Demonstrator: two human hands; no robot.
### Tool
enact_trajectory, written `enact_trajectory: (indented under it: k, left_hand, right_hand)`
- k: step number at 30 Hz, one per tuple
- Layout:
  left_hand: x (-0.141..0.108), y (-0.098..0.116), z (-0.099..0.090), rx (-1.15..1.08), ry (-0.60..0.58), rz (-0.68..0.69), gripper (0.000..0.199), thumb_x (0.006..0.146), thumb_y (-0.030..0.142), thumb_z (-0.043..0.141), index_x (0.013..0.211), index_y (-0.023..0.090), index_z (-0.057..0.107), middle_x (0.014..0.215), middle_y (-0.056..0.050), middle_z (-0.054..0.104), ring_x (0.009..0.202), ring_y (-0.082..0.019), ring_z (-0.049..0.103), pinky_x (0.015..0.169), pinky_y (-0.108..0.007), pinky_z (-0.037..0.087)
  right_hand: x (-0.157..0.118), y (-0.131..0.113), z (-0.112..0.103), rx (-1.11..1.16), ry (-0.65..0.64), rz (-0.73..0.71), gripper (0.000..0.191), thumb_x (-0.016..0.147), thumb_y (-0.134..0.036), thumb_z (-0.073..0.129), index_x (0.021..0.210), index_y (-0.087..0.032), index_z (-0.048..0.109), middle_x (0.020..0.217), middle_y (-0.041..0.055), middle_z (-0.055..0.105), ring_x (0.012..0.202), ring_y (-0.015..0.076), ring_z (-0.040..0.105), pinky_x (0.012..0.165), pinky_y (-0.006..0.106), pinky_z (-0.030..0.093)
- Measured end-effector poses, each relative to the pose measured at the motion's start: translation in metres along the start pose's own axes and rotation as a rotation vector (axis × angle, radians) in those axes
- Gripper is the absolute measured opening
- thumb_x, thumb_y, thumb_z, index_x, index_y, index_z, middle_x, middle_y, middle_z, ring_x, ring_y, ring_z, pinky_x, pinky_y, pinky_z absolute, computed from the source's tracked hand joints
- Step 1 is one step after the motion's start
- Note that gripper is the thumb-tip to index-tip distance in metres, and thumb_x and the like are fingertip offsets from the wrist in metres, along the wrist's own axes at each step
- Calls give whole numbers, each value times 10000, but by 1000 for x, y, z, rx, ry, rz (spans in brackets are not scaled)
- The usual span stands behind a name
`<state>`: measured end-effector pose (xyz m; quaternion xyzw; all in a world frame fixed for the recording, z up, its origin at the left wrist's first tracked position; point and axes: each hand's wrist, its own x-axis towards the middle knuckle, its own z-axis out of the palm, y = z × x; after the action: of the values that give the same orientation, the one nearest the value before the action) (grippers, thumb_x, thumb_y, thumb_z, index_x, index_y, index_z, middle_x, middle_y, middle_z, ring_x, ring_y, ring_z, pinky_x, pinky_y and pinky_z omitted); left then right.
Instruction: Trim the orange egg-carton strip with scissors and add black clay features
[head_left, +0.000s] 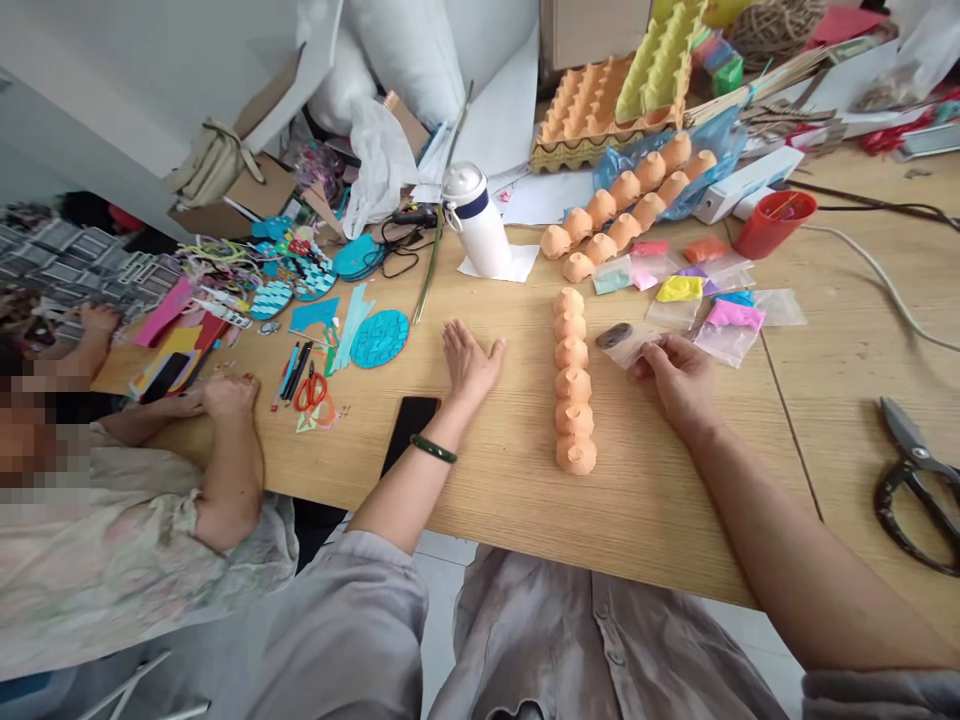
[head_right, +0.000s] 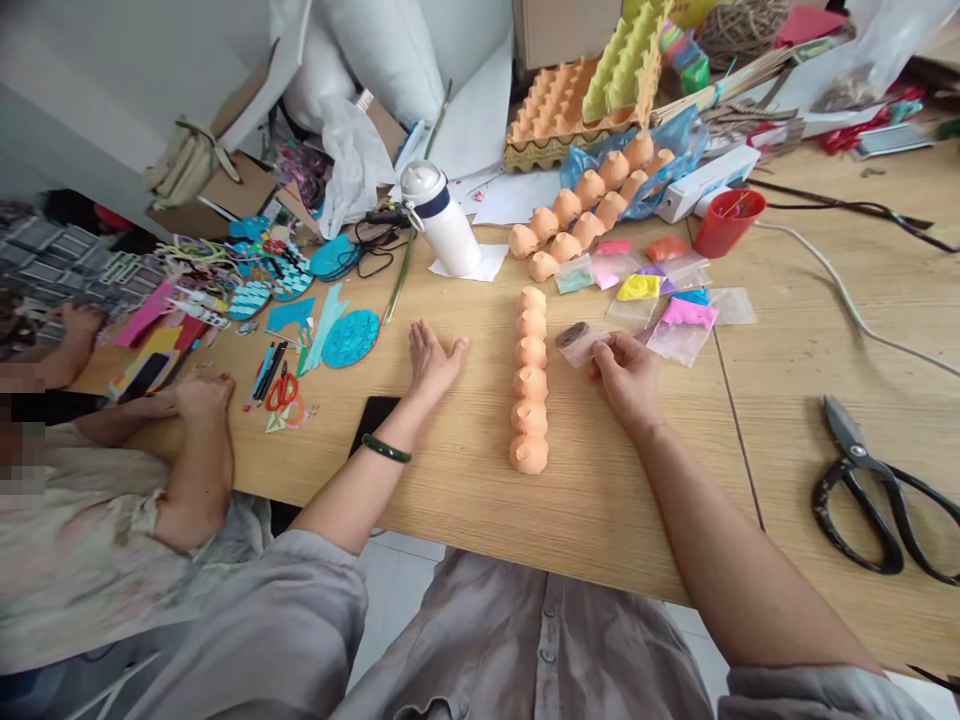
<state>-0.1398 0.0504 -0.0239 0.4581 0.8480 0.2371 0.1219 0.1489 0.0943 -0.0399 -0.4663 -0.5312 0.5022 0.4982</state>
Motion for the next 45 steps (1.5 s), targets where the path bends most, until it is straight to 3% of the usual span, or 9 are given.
enact_trajectory:
  k: [8,16,21,28,32,35,37,39,45]
  left_hand:
    - [82,12,1,7,-24,9,956,969,554,557,1615,-48,192,1707,-329,109,1636,-336,60,1318,-445,46]
    - [54,81,45,-124,-193,197,752,1039,547,438,1600,57,330,1710,-217,259,1618,-243,217,1315,-357,148]
    - [55,115,40,-507,-280,342,544,1113,424,294,1556,128,404,1707,-99,335,1589,-136,290,1283,-273,232]
    - [62,59,-26,-678,-269,139,305,1045,308,493,1245,154,666,1364,-126,696,1216,-229,704,1063,-416,552]
    - [44,20,-69,-674,-630,17,250,912,299,681,1089,140,759,1090,-134,785,922,-221,774,940,-420,611]
    - [31,4,-79,-573,-921,-34,247,850,317,766,1007,129,799,994,-154,798,868,-227,771,923,-419,611]
    - [29,3,-71,-511,-1094,-45,273,802,301,825,1018,134,803,981,-158,800,861,-244,772,897,-435,614]
    - [34,11,-53,-534,-1126,-40,264,804,272,830,1026,134,795,962,-151,800,827,-238,771,876,-431,619]
    - [81,73,9,-753,-805,-57,77,907,120,663,858,98,719,862,-140,782,764,-193,761,942,-425,610]
  right_hand:
    - [1,2,-3,-6,-45,-8,256,837,-413,694,675,-243,591,548,-18,601,511,149,562,548,295,458]
    - [1,3,-3,-24,-72,1,250,847,-417,693,691,-244,600,553,-21,600,521,149,557,552,295,447]
    - [1,1,-1,-20,-42,1,250,830,-396,692,660,-249,583,538,-19,597,499,150,549,531,298,439]
    - [0,-3,5,-33,-14,3,231,847,-355,653,660,-250,569,517,-25,578,470,130,528,512,290,419]
    - [0,-4,5,-22,-18,-4,243,837,-368,660,647,-251,565,506,-26,571,462,129,522,510,291,422]
    - [1,-3,4,-10,-35,-11,244,829,-368,668,643,-247,567,515,-27,565,461,128,525,511,294,424]
    - [1,-2,4,-33,-51,-17,253,833,-382,676,646,-246,572,518,-27,566,470,134,530,510,293,424]
    - [1,0,3,-60,-58,-22,251,836,-387,679,653,-247,578,518,-26,571,481,139,533,509,292,419]
    - [0,-3,0,-66,-66,0,202,834,-351,643,672,-240,592,525,-23,583,496,135,536,529,289,417]
